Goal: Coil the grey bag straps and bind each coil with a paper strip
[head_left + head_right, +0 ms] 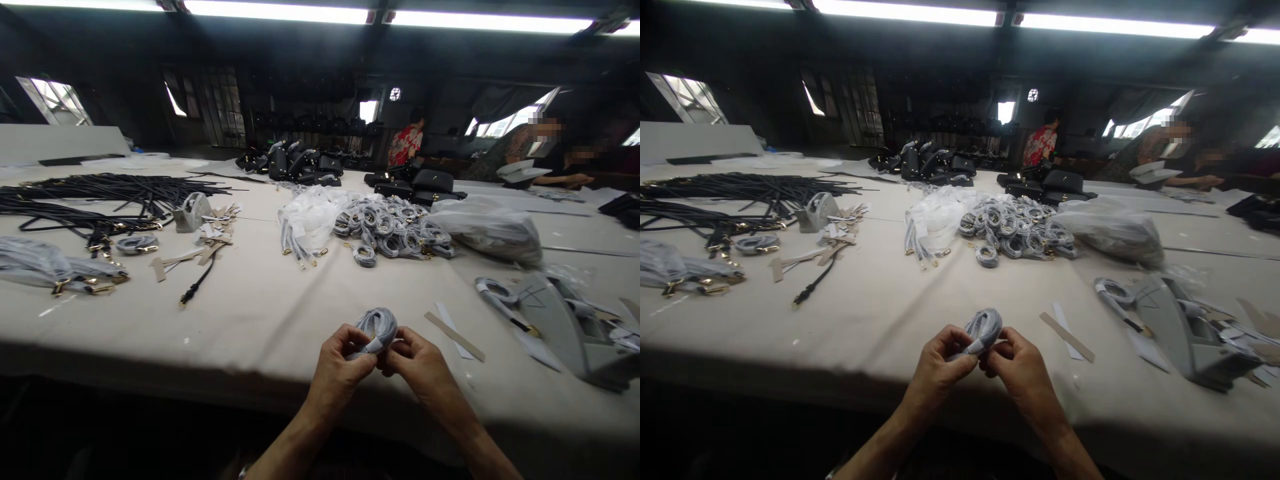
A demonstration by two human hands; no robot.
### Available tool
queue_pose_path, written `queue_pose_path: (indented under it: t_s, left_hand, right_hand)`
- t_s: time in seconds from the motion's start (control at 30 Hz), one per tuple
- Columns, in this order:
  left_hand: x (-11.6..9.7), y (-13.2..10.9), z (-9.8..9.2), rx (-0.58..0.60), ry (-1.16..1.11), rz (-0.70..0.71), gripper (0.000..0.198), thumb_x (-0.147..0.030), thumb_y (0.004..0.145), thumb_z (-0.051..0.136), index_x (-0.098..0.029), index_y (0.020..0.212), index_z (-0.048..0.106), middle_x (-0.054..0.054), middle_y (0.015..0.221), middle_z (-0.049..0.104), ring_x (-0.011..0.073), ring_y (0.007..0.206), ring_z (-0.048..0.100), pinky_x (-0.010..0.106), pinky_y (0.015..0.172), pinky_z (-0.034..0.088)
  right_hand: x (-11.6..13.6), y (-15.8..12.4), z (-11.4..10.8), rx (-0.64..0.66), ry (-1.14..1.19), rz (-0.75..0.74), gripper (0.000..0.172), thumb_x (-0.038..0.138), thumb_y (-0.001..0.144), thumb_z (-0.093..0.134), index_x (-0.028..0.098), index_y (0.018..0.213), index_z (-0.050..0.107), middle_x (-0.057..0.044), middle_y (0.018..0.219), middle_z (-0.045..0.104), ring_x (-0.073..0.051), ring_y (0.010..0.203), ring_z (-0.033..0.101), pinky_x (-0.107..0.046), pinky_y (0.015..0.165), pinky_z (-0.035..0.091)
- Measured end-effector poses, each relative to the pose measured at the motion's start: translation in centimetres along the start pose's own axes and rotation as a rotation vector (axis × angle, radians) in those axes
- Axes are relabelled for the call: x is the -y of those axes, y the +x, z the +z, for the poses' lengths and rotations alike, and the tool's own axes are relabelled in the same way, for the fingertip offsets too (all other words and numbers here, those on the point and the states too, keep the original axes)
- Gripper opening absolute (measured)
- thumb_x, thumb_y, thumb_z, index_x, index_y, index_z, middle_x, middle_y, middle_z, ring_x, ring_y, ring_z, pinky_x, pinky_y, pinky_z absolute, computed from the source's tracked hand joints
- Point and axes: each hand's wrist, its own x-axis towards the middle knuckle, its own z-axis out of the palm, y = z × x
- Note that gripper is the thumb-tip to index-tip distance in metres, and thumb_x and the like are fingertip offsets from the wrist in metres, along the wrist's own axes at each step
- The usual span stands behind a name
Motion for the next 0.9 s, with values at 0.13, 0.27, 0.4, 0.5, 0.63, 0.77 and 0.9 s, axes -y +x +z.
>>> queue_pose_path:
  t_s: [0.13, 0.27, 0.4, 0.5, 0.63, 0.77, 0.9]
  left_hand:
    - [0.8, 0.6, -0.5, -0.024, 0.056, -0.022, 0.012, -0.013, 0.07, 0.067, -0.016, 0.079, 0.061, -0.003, 0.061, 0.058, 0.0087, 0.053, 0.045, 0.019, 0.052, 0.031]
    - [1.7, 1.2, -0.3, -0.072, 0.126, 0.023, 0.015, -0.012, 0.067, 0.069, -0.018, 0.079, 0.063, -0.006, 0.061, 0.05, 0.0081, 0.053, 0.04, 0.019, 0.051, 0.03]
    - [1.8, 2.1, 0.3, -0.113, 0.068, 0.09, 0.014, -0.019, 0.067, 0.073, -0.018, 0.078, 0.064, -0.001, 0.076, 0.059, 0.0135, 0.066, 0.056, 0.021, 0.06, 0.041]
    - [2.1, 2.9, 0.2, -0.145, 0.103, 0.163, 0.009, -0.021, 0.071, 0.072, -0.019, 0.078, 0.067, 0.001, 0.079, 0.06, 0.0167, 0.073, 0.061, 0.024, 0.067, 0.045]
    - [3.2, 3.7, -0.3, -0.156, 0.227, 0.281, 0.011, -0.013, 0.071, 0.068, -0.022, 0.078, 0.07, 0.001, 0.077, 0.058, 0.0161, 0.069, 0.057, 0.025, 0.065, 0.044]
    - [4.0, 4.3, -0.5, -0.159, 0.351, 0.398, 0.02, -0.006, 0.07, 0.064, -0.023, 0.079, 0.071, 0.003, 0.079, 0.061, 0.0178, 0.072, 0.056, 0.026, 0.066, 0.045]
    - [3.3, 5.2, -1.5, 0.086, 0.434, 0.32, 0.041, -0.004, 0.068, 0.066, -0.025, 0.103, 0.072, 0.005, 0.092, 0.064, 0.02, 0.081, 0.061, 0.027, 0.074, 0.049]
  right_hand:
    - [-0.3, 0.7, 0.6, -0.059, -0.061, -0.004, 0.022, 0.035, 0.075, 0.069, 0.018, 0.088, 0.064, -0.002, 0.073, 0.072, -0.017, 0.058, 0.064, -0.026, 0.055, 0.049]
    - [-0.4, 1.8, 0.5, -0.178, -0.233, -0.073, 0.02, 0.033, 0.069, 0.074, 0.02, 0.078, 0.063, -0.001, 0.073, 0.07, -0.02, 0.068, 0.064, -0.027, 0.059, 0.049]
    - [-1.0, 2.1, 0.5, -0.186, -0.05, -0.081, 0.029, 0.044, 0.071, 0.074, 0.019, 0.084, 0.064, -0.002, 0.073, 0.067, -0.02, 0.069, 0.062, -0.027, 0.058, 0.048]
    - [-1.8, 1.8, 0.8, -0.094, 0.127, -0.085, 0.043, 0.047, 0.072, 0.073, 0.019, 0.103, 0.065, -0.002, 0.074, 0.066, -0.021, 0.071, 0.062, -0.029, 0.062, 0.049]
    - [-2.6, 2.2, 1.1, -0.028, 0.227, -0.042, 0.048, 0.044, 0.066, 0.077, 0.019, 0.105, 0.067, -0.005, 0.085, 0.071, -0.025, 0.084, 0.065, -0.032, 0.074, 0.051]
    - [-2.8, 3.5, 1.0, -0.097, 0.094, 0.042, 0.045, 0.046, 0.065, 0.078, 0.018, 0.098, 0.071, -0.005, 0.081, 0.072, -0.025, 0.078, 0.065, -0.029, 0.064, 0.049]
    - [-2.4, 6.0, -0.3, -0.077, 0.035, 0.016, 0.044, 0.052, 0.068, 0.074, 0.02, 0.098, 0.072, -0.003, 0.079, 0.073, -0.021, 0.066, 0.062, -0.026, 0.052, 0.045]
